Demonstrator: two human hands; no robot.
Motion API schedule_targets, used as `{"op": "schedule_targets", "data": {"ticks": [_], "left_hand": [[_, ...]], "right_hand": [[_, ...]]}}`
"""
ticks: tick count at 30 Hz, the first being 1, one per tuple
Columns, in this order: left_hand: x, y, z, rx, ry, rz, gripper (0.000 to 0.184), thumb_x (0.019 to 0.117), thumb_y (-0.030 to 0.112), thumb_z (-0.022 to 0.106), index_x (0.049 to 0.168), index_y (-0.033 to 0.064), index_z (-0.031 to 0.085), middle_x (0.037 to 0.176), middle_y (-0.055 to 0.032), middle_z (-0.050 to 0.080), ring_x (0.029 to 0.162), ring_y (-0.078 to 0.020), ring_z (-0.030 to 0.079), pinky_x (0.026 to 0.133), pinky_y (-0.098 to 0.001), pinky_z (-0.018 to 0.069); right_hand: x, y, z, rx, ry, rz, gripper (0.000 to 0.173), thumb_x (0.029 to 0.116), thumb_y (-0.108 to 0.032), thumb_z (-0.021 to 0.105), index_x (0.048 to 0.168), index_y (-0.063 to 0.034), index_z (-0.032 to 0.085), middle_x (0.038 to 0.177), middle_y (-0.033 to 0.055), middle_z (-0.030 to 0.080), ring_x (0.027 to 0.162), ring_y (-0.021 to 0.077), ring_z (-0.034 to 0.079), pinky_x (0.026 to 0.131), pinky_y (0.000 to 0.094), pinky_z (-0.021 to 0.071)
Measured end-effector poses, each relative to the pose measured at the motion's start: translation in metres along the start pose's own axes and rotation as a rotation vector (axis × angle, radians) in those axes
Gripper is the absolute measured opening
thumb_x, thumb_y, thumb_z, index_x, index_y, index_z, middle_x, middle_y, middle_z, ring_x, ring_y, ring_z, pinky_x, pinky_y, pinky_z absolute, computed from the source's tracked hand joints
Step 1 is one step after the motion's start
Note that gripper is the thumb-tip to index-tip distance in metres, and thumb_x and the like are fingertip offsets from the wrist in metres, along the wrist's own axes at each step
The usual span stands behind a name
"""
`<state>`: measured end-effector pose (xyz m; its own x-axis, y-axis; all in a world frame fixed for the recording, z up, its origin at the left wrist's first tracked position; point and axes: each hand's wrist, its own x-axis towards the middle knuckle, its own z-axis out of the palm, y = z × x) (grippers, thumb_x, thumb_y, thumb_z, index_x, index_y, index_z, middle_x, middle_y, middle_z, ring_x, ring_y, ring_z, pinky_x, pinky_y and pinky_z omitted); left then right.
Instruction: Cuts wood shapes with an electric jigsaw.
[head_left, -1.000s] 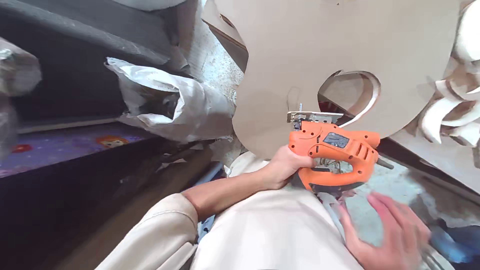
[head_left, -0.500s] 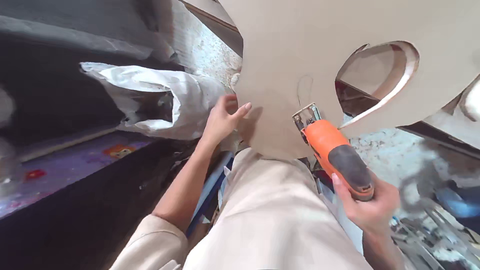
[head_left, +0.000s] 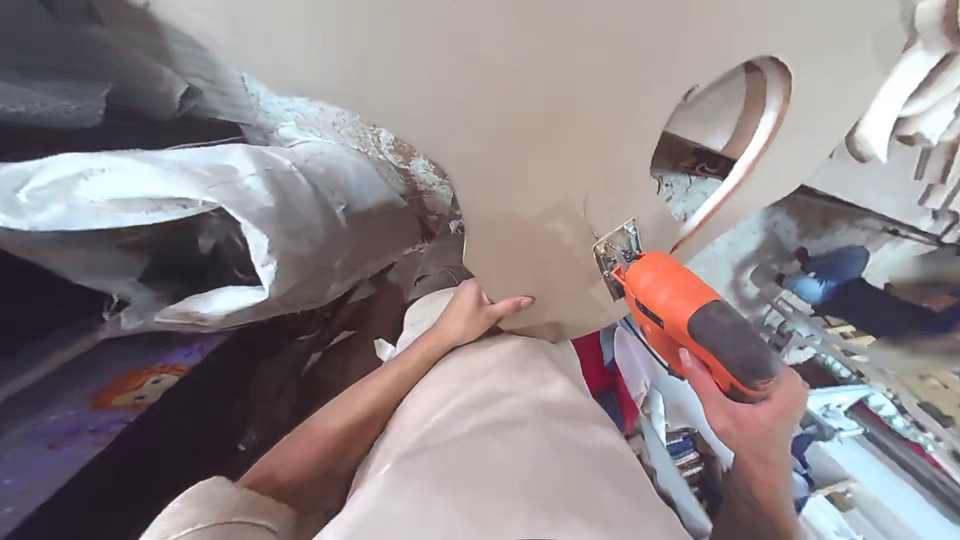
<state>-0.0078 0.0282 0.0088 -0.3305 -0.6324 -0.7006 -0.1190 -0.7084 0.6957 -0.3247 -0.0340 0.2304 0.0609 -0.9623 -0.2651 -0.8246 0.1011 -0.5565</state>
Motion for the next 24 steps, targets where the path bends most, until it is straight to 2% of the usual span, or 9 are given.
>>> {"op": "schedule_targets", "data": {"ticks": [3, 6, 9, 12, 15, 18, 24], "left_hand": [[0.0, -0.005, 0.012, -0.089, -0.134, -0.002, 0.041, 0.0892, 0.037, 0.081, 0.12, 0.0119, 0.07, 0.11, 0.0027, 0.076, 0.105, -0.0079, 0.071, 0.1, -0.0363, 0.0593], [0.001, -0.011, 0.024, -0.101, -0.218, -0.015, 0.04, 0.0898, 0.032, 0.081, 0.121, 0.0106, 0.07, 0.115, 0.0019, 0.075, 0.111, -0.0082, 0.069, 0.103, -0.0363, 0.0567], [0.002, -0.012, 0.031, -0.21, -0.234, -0.067, 0.041, 0.0879, 0.02, 0.083, 0.123, 0.0066, 0.068, 0.116, -0.0017, 0.075, 0.112, -0.0132, 0.07, 0.103, -0.0383, 0.0572], [0.001, -0.012, 0.036, -0.302, -0.188, -0.112, 0.044, 0.0861, 0.015, 0.084, 0.124, 0.0044, 0.066, 0.116, -0.0039, 0.075, 0.112, -0.0168, 0.07, 0.103, -0.0404, 0.0573], [0.0, -0.015, 0.044, -0.373, -0.106, -0.115, 0.046, 0.0856, 0.015, 0.084, 0.125, 0.0023, 0.064, 0.115, -0.0061, 0.075, 0.11, -0.0192, 0.071, 0.101, -0.0421, 0.0581], [-0.002, -0.018, 0.049, -0.427, -0.049, -0.144, 0.046, 0.0854, 0.014, 0.084, 0.124, 0.0022, 0.063, 0.113, -0.0058, 0.075, 0.108, -0.0191, 0.072, 0.1, -0.0419, 0.0587], [0.001, -0.018, 0.052, -0.441, -0.133, -0.166, 0.042, 0.0874, 0.017, 0.081, 0.124, 0.0041, 0.064, 0.116, -0.0017, 0.074, 0.112, -0.0133, 0.069, 0.103, -0.0368, 0.0561]], "right_hand": [[-0.007, 0.017, -0.015, 0.016, -0.095, 0.013, 0.034, 0.0853, -0.035, 0.081, 0.108, -0.0126, 0.07, 0.092, -0.0085, 0.074, 0.087, -0.006, 0.069, 0.078, 0.016, 0.0602], [-0.007, 0.034, -0.028, -0.019, -0.208, -0.017, 0.038, 0.0862, -0.041, 0.077, 0.109, -0.0126, 0.07, 0.089, -0.005, 0.073, 0.084, -0.0069, 0.067, 0.074, 0.0154, 0.057], [-0.003, 0.044, -0.035, 0.017, -0.328, -0.01, 0.039, 0.0878, -0.045, 0.075, 0.113, -0.0158, 0.068, 0.089, -0.0064, 0.072, 0.085, -0.0091, 0.065, 0.073, 0.0132, 0.055], [0.0, 0.048, -0.04, 0.04, -0.429, -0.047, 0.042, 0.0892, -0.047, 0.072, 0.118, -0.016, 0.067, 0.089, -0.0051, 0.071, 0.083, -0.0083, 0.064, 0.069, 0.0129, 0.0527], [-0.005, 0.052, -0.037, 0.02, -0.388, -0.089, 0.042, 0.0892, -0.045, 0.068, 0.116, -0.0137, 0.066, 0.085, -0.0018, 0.07, 0.079, -0.0057, 0.063, 0.066, 0.0131, 0.0497], [-0.014, 0.059, -0.032, 0.062, -0.331, -0.051, 0.038, 0.09, -0.047, 0.07, 0.11, -0.0147, 0.066, 0.084, -0.0045, 0.069, 0.08, -0.0071, 0.063, 0.068, 0.0128, 0.0501], [-0.006, 0.053, -0.033, 0.067, -0.35, -0.015, 0.041, 0.0893, -0.046, 0.074, 0.114, -0.0147, 0.067, 0.089, -0.0061, 0.071, 0.085, -0.0084, 0.065, 0.071, 0.0126, 0.053]]}}
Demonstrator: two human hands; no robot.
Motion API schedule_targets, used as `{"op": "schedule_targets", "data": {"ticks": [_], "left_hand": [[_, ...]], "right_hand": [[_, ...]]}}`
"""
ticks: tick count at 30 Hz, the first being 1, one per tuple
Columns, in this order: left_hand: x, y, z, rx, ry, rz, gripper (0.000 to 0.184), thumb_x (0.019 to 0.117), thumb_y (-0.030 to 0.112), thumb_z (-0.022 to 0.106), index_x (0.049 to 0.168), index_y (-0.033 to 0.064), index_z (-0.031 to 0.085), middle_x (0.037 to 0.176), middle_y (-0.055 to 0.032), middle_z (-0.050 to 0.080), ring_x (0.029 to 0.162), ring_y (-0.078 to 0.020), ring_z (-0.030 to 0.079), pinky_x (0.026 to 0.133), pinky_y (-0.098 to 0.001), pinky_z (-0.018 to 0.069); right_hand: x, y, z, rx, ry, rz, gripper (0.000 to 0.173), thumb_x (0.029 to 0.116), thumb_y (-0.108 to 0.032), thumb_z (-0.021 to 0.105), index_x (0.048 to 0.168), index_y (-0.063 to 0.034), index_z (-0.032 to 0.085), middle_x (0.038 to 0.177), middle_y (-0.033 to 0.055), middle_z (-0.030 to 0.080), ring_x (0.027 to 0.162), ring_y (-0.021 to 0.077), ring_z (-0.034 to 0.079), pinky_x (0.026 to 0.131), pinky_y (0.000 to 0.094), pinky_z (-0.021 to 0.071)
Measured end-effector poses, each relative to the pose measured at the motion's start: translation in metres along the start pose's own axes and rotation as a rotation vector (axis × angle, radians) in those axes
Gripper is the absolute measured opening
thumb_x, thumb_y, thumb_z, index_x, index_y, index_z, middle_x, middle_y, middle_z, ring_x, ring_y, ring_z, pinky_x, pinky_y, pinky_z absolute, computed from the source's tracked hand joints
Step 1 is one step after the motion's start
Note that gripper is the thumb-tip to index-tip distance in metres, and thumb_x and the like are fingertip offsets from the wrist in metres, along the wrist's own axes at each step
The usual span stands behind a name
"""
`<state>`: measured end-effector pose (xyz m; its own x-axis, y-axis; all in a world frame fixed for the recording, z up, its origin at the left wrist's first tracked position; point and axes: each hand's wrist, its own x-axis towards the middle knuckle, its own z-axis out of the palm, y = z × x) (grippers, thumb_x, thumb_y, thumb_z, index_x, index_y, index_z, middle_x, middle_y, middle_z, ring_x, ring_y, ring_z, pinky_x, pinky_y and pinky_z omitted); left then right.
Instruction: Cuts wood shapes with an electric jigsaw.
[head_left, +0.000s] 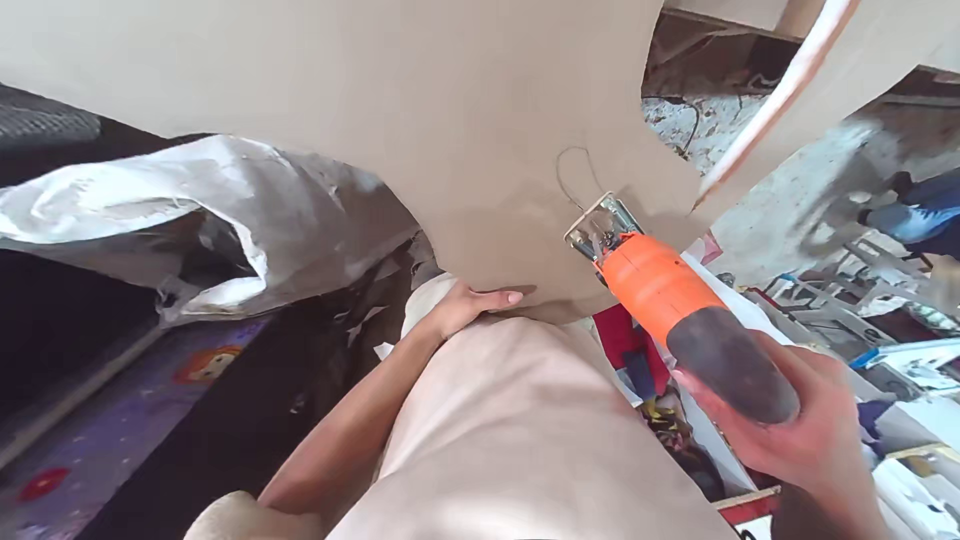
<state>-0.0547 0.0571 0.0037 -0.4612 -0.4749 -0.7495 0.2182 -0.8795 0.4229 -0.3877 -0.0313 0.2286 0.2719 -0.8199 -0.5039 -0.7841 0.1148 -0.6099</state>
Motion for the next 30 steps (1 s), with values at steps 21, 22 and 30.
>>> {"op": "schedule_targets", "data": {"ticks": [21, 22, 30], "left_hand": [[0.005, -0.011, -0.007, 0.005, -0.102, 0.086, 0.037, 0.0878, 0.01, 0.08, 0.122, 0.0047, 0.067, 0.116, -0.0035, 0.075, 0.113, -0.016, 0.069, 0.104, -0.0395, 0.0557], [0.005, -0.009, -0.007, 0.0, -0.106, 0.074, 0.036, 0.0877, 0.01, 0.08, 0.121, 0.005, 0.067, 0.115, -0.003, 0.075, 0.112, -0.0155, 0.069, 0.104, -0.039, 0.0558], [0.01, -0.01, -0.004, 0.066, -0.088, 0.059, 0.04, 0.0869, 0.014, 0.082, 0.123, 0.0055, 0.067, 0.117, -0.0015, 0.074, 0.114, -0.0136, 0.069, 0.105, -0.0385, 0.0555]], "right_hand": [[0.004, -0.015, 0.013, -0.089, 0.057, 0.037, 0.042, 0.0873, -0.045, 0.076, 0.111, -0.0123, 0.065, 0.086, -0.0049, 0.07, 0.082, -0.0071, 0.065, 0.07, 0.0132, 0.0538], [0.004, -0.016, 0.013, -0.095, 0.05, 0.04, 0.042, 0.0871, -0.046, 0.075, 0.11, -0.0124, 0.065, 0.085, -0.0051, 0.07, 0.081, -0.0071, 0.065, 0.069, 0.0135, 0.0535], [0.036, -0.013, 0.03, -0.159, -0.021, 0.027, 0.039, 0.09, -0.043, 0.071, 0.106, -0.0082, 0.066, 0.078, -0.0008, 0.069, 0.071, -0.0024, 0.065, 0.059, 0.0176, 0.0528]]}}
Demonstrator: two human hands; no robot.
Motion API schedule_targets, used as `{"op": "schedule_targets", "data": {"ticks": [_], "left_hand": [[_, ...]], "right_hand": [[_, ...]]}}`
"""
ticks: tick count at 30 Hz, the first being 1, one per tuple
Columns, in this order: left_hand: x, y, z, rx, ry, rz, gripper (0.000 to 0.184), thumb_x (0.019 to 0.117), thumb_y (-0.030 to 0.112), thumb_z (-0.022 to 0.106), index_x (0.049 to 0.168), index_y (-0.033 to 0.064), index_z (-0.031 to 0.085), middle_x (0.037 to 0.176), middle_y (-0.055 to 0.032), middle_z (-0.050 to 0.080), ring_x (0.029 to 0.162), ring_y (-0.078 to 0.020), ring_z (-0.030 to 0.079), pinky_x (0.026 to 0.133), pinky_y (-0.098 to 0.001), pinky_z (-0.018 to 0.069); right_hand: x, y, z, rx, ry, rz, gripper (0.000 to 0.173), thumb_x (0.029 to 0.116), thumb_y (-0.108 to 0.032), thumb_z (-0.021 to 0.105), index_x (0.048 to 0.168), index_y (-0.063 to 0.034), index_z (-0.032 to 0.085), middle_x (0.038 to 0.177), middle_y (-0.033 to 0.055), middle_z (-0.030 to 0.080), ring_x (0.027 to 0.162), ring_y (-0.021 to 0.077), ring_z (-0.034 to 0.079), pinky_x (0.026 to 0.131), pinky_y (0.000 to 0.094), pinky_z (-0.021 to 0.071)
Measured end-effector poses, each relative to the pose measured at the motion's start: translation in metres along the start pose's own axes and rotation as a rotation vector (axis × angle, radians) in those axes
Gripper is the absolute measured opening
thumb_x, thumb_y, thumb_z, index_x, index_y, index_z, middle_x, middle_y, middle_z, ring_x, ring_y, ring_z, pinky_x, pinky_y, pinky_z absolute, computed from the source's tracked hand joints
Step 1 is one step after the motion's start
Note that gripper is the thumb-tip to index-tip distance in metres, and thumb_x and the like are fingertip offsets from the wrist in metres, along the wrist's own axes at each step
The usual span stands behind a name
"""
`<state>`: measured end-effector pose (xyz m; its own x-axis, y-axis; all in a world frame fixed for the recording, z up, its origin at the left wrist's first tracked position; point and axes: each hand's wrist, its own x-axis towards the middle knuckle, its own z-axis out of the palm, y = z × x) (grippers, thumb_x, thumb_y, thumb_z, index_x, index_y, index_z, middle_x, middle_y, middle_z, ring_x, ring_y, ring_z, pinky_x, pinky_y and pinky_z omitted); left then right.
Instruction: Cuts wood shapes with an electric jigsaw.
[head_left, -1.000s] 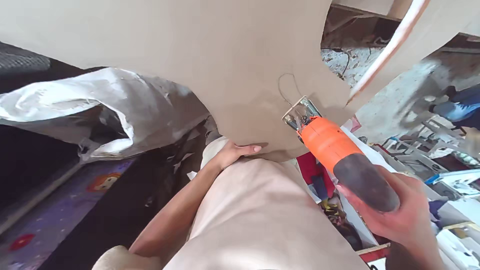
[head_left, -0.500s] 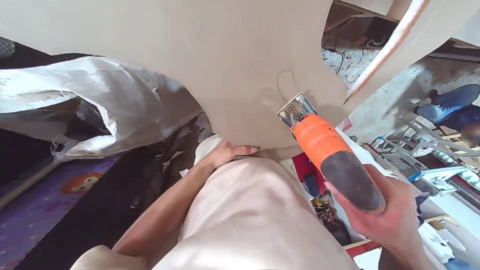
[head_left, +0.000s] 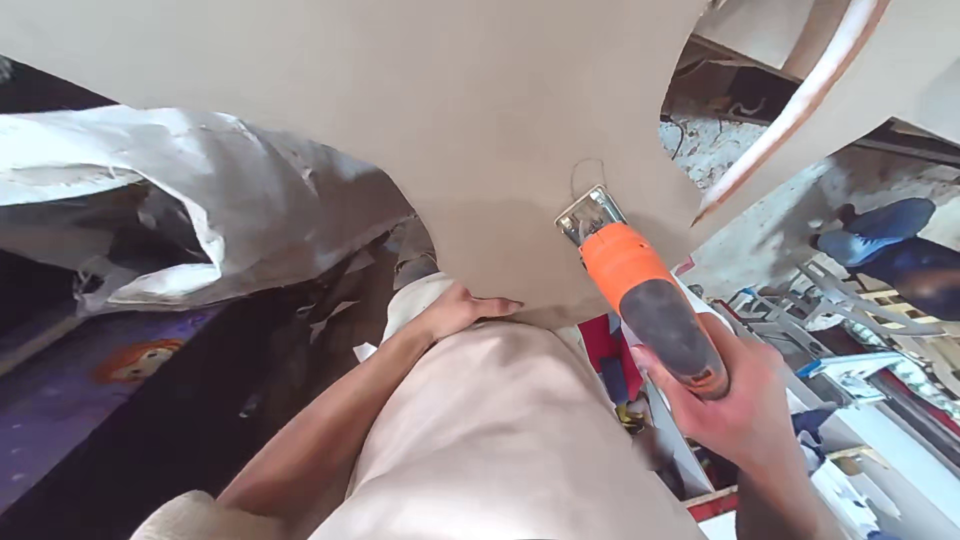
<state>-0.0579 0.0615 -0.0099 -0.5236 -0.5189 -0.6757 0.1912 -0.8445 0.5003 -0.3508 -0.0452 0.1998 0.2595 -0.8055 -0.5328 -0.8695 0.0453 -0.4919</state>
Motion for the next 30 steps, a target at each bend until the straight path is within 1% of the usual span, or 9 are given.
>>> {"op": "schedule_targets", "data": {"ticks": [2, 6, 9, 11, 18, 20, 24, 27, 30], "left_hand": [[-0.002, 0.002, -0.002, 0.016, -0.016, -0.009, 0.04, 0.0867, 0.015, 0.082, 0.123, 0.0066, 0.068, 0.117, -0.0001, 0.074, 0.115, -0.0119, 0.068, 0.106, -0.0376, 0.0549], [0.0, 0.004, -0.003, 0.005, -0.021, -0.029, 0.039, 0.0857, 0.016, 0.083, 0.122, 0.0084, 0.069, 0.117, 0.0016, 0.074, 0.115, -0.0094, 0.068, 0.106, -0.0354, 0.0548], [0.0, 0.002, -0.007, 0.001, -0.038, -0.037, 0.038, 0.0861, 0.019, 0.084, 0.121, 0.01, 0.07, 0.117, 0.0025, 0.074, 0.114, -0.0082, 0.067, 0.105, -0.0342, 0.0551], [0.001, 0.003, -0.01, 0.009, -0.047, -0.06, 0.036, 0.0863, 0.021, 0.083, 0.119, 0.0111, 0.071, 0.115, 0.0034, 0.074, 0.113, -0.0069, 0.067, 0.104, -0.0329, 0.0553], [0.003, 0.008, -0.02, 0.133, -0.099, -0.187, 0.035, 0.0846, 0.032, 0.084, 0.114, 0.0164, 0.075, 0.111, 0.008, 0.075, 0.111, -0.0006, 0.066, 0.103, -0.0304, 0.0545], [0.004, 0.011, -0.023, 0.092, -0.123, -0.21, 0.033, 0.0839, 0.029, 0.085, 0.113, 0.0165, 0.075, 0.11, 0.0085, 0.075, 0.11, -0.0004, 0.067, 0.102, -0.0292, 0.0551], [0.005, 0.011, -0.028, -0.063, -0.178, -0.259, 0.031, 0.0825, 0.023, 0.086, 0.112, 0.0172, 0.076, 0.11, 0.0071, 0.076, 0.108, -0.0037, 0.069, 0.1, -0.0302, 0.057], [0.005, 0.012, -0.031, -0.125, -0.213, -0.248, 0.033, 0.0823, 0.021, 0.085, 0.114, 0.0179, 0.075, 0.112, 0.0068, 0.075, 0.11, -0.0047, 0.068, 0.1, -0.0303, 0.0566], [0.002, 0.013, -0.032, -0.16, -0.224, -0.267, 0.033, 0.0827, 0.02, 0.084, 0.114, 0.0183, 0.075, 0.112, 0.007, 0.075, 0.11, -0.0047, 0.068, 0.1, -0.0291, 0.0567]], "right_hand": [[0.001, -0.003, -0.004, -0.002, 0.0, -0.001, 0.039, 0.0903, -0.043, 0.071, 0.108, -0.0088, 0.067, 0.082, -0.0009, 0.07, 0.076, -0.0037, 0.065, 0.063, 0.0162, 0.0536], [0.004, -0.006, -0.005, 0.001, -0.012, -0.022, 0.043, 0.0901, -0.042, 0.073, 0.114, -0.0072, 0.065, 0.098, 0.0032, 0.071, 0.089, 0.0012, 0.067, 0.074, 0.0198, 0.0569], [0.001, -0.005, -0.004, -0.023, 0.013, 0.004, 0.041, 0.0889, -0.046, 0.074, 0.112, -0.0133, 0.065, 0.088, -0.0027, 0.071, 0.082, -0.0018, 0.067, 0.07, 0.0192, 0.056], [-0.001, -0.006, -0.003, -0.053, 0.026, 0.01, 0.041, 0.0885, -0.049, 0.074, 0.108, -0.0137, 0.064, 0.083, -0.0027, 0.069, 0.079, -0.0007, 0.067, 0.068, 0.02, 0.0556], [-0.006, -0.008, -0.002, -0.035, 0.018, 0.039, 0.047, 0.0844, -0.048, 0.079, 0.114, -0.0146, 0.063, 0.094, -0.0037, 0.071, 0.09, -0.0002, 0.067, 0.079, 0.0209, 0.057], [-0.007, -0.009, 0.0, -0.005, 0.018, 0.061, 0.046, 0.0849, -0.047, 0.079, 0.113, -0.0149, 0.063, 0.094, -0.0046, 0.071, 0.091, -0.001, 0.067, 0.081, 0.0202, 0.0569], [-0.009, -0.012, 0.007, 0.046, 0.053, 0.091, 0.039, 0.0869, -0.04, 0.079, 0.105, -0.0072, 0.066, 0.09, 0.0042, 0.073, 0.086, 0.007, 0.071, 0.08, 0.0259, 0.0589], [-0.008, -0.018, 0.008, 0.026, 0.065, 0.118, 0.034, 0.0887, -0.037, 0.078, 0.1, -0.0074, 0.066, 0.088, 0.0047, 0.073, 0.084, 0.0072, 0.07, 0.079, 0.0254, 0.0583], [-0.019, -0.015, 0.005, 0.04, 0.052, 0.133, 0.035, 0.0877, -0.036, 0.08, 0.104, -0.0089, 0.067, 0.094, 0.0041, 0.073, 0.089, 0.0091, 0.071, 0.082, 0.028, 0.0586]]}}
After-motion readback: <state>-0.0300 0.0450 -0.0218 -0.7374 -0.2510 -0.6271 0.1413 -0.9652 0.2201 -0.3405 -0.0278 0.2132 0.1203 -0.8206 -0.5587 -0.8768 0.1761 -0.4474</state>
